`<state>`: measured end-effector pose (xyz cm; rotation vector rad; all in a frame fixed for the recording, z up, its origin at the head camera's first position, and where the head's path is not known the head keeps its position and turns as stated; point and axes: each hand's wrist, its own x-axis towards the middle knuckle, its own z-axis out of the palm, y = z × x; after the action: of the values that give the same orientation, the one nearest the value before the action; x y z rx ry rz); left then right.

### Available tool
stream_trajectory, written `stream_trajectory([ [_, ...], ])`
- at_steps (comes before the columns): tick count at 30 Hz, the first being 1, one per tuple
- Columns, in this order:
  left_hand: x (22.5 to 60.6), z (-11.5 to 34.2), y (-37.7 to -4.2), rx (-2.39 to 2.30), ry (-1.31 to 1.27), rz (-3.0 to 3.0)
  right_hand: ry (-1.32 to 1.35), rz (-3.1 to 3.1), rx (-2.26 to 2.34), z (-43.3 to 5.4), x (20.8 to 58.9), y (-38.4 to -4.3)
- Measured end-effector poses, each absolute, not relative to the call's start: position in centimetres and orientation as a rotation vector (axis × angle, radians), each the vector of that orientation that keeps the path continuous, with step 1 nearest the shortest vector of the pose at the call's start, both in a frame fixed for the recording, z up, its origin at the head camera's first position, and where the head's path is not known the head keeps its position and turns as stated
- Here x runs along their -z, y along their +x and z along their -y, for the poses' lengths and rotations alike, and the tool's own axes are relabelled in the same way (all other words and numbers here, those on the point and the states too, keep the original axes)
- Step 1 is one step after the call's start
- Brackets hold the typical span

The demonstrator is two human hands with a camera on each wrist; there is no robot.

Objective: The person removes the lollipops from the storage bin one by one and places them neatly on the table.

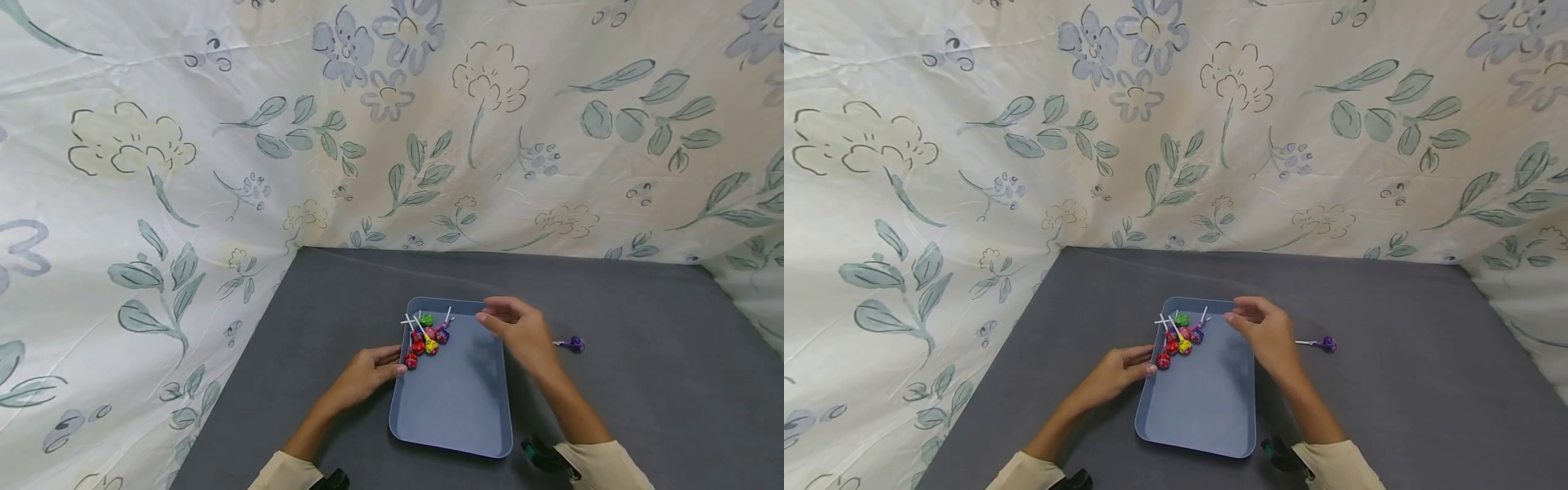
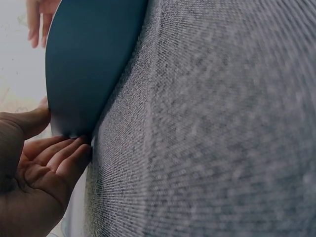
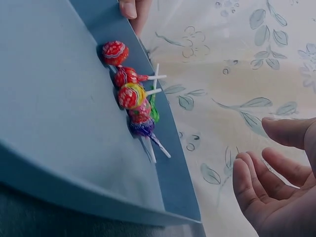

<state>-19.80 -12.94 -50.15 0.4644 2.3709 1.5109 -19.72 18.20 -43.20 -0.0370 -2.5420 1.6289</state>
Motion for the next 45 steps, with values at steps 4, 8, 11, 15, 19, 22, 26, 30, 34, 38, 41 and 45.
stream_trajectory([
  [4,50.0,12.9,-19.8,-1.516,0.459,-2.368,-0.031,2.518,-1.677,-17.4,43.4,-20.2],
  [8,50.0,12.9,-19.9,-1.514,0.458,-2.370,-0.025,2.504,-1.708,-16.7,43.8,-20.4],
  [11,49.9,12.8,-20.0,-1.509,0.455,-2.375,-0.031,2.527,-1.684,-16.1,44.0,-20.6],
  [15,49.8,12.8,-20.0,-1.499,0.446,-2.381,-0.043,2.531,-1.682,-15.4,44.4,-21.0],
  [19,49.8,12.7,-20.1,-1.503,0.439,-2.375,-0.031,2.520,-1.709,-14.8,45.0,-21.7],
  [22,49.8,12.7,-20.0,-1.523,0.435,-2.364,-0.024,2.524,-1.704,-14.4,45.5,-22.1],
  [26,49.8,12.6,-20.0,-1.557,0.439,-2.342,-0.027,2.538,-1.690,-13.9,46.0,-22.3],
  [30,49.9,12.6,-20.0,-1.576,0.446,-2.329,-0.014,2.560,-1.688,-13.3,46.5,-22.5],
  [34,50.0,12.6,-20.0,-1.574,0.441,-2.327,0.013,2.586,-1.679,-12.9,46.8,-22.7],
  [38,50.1,12.7,-20.1,-1.589,0.441,-2.309,0.025,2.613,-1.652,-12.6,47.1,-23.0],
  [41,50.2,12.7,-20.1,-1.601,0.453,-2.302,0.030,2.631,-1.617,-12.4,47.3,-23.2],
  [45,50.3,12.7,-20.1,-1.605,0.465,-2.303,0.030,2.659,-1.611,-12.0,47.5,-23.2],
])
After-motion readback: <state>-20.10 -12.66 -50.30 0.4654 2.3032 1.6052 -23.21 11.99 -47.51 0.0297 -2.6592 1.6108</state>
